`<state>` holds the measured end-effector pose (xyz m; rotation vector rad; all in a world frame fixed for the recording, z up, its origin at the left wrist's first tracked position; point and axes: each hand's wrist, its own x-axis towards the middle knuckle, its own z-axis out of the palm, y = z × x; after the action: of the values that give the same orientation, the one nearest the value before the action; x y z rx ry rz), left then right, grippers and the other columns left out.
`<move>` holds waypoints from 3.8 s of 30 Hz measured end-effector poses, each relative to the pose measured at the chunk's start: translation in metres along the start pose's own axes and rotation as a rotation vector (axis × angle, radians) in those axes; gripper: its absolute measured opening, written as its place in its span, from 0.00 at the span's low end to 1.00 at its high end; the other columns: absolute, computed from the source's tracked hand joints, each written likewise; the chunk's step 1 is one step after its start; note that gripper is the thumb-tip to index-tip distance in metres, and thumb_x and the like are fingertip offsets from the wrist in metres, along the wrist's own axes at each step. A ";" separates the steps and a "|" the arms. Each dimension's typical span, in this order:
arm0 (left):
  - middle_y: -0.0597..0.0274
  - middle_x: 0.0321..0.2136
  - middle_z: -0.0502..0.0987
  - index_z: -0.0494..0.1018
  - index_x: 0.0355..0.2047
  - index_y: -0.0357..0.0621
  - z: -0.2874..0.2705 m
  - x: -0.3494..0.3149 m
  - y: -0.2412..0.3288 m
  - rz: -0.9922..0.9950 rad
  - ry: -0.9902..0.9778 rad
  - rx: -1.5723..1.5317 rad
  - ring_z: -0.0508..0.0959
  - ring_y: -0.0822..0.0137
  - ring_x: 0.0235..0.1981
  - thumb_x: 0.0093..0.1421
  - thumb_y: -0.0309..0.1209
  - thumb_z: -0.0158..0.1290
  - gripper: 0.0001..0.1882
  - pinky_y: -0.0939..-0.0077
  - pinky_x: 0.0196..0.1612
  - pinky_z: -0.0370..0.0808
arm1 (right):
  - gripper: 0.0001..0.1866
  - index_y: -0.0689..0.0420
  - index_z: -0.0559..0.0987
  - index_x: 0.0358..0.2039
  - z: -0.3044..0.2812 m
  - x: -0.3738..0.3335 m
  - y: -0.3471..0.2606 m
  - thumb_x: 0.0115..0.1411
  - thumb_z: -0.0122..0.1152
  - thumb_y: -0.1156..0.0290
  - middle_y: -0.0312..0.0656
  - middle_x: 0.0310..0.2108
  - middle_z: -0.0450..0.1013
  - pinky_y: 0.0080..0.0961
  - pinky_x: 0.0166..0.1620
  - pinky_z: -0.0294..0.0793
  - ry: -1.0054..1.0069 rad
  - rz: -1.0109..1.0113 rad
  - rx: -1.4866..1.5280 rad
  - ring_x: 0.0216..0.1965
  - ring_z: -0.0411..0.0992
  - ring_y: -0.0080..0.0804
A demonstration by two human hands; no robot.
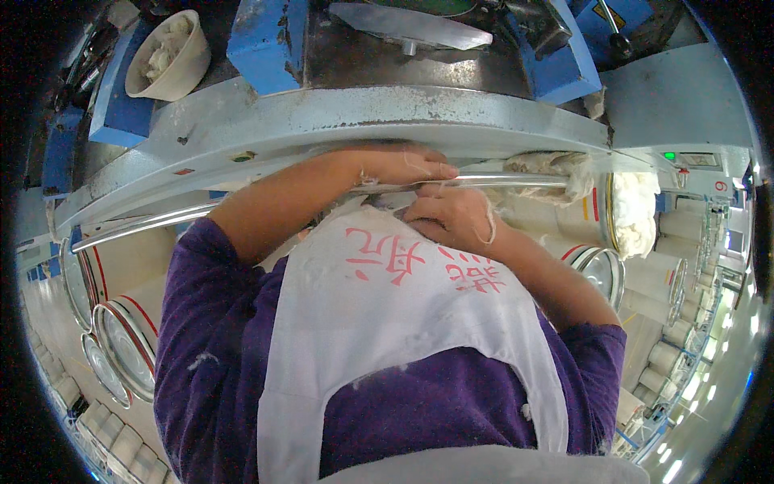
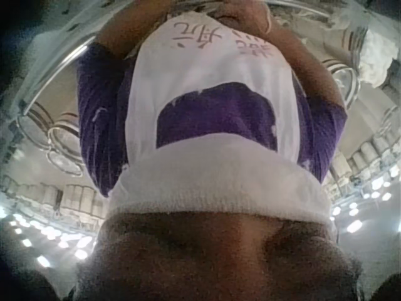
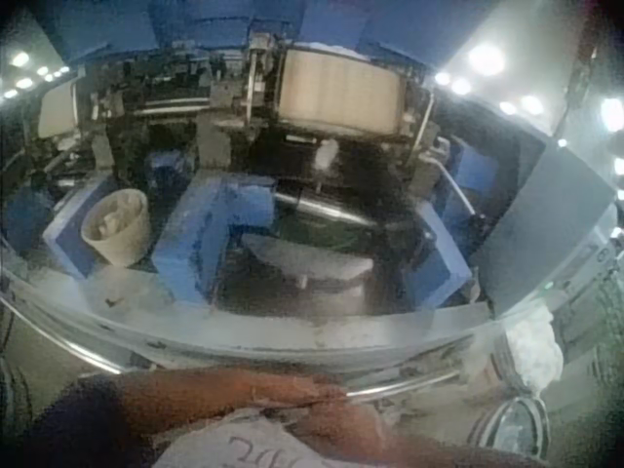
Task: The person handles white textile fibers in a factory setting, pulling strands from large cylindrical containers and feeding them into a machine. They move between containers, adjust fiber strands, and place metal lids on containers. The person also cleans the machine with a cloth and continues feeding fibers into the machine.
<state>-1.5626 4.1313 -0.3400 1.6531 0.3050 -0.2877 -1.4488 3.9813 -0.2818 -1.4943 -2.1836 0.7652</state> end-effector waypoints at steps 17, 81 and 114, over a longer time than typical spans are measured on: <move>0.54 0.47 0.76 0.73 0.52 0.38 0.002 0.000 0.001 0.088 0.007 0.038 0.73 0.63 0.48 0.66 0.57 0.42 0.33 0.69 0.54 0.67 | 0.04 0.53 0.79 0.29 -0.002 -0.011 -0.005 0.53 0.61 0.67 0.42 0.28 0.73 0.39 0.33 0.75 0.107 0.005 -0.053 0.31 0.75 0.43; 0.53 0.43 0.76 0.71 0.53 0.40 0.000 0.007 -0.011 0.048 -0.040 0.145 0.72 0.58 0.47 0.65 0.63 0.40 0.37 0.63 0.55 0.65 | 0.04 0.59 0.77 0.35 -0.034 -0.025 -0.007 0.63 0.59 0.72 0.35 0.25 0.73 0.19 0.26 0.71 0.400 0.337 0.859 0.22 0.70 0.19; 0.47 0.39 0.76 0.73 0.45 0.42 -0.209 0.016 0.162 0.767 1.049 -0.812 0.76 0.47 0.43 0.65 0.36 0.46 0.14 0.52 0.49 0.71 | 0.08 0.59 0.78 0.34 -0.197 0.264 0.060 0.60 0.54 0.70 0.49 0.37 0.76 0.40 0.42 0.74 0.460 0.182 -1.090 0.40 0.75 0.45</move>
<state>-1.4872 4.3234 -0.1749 0.8642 0.4473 1.1768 -1.3839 4.2885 -0.1638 -2.0471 -2.1423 -0.8395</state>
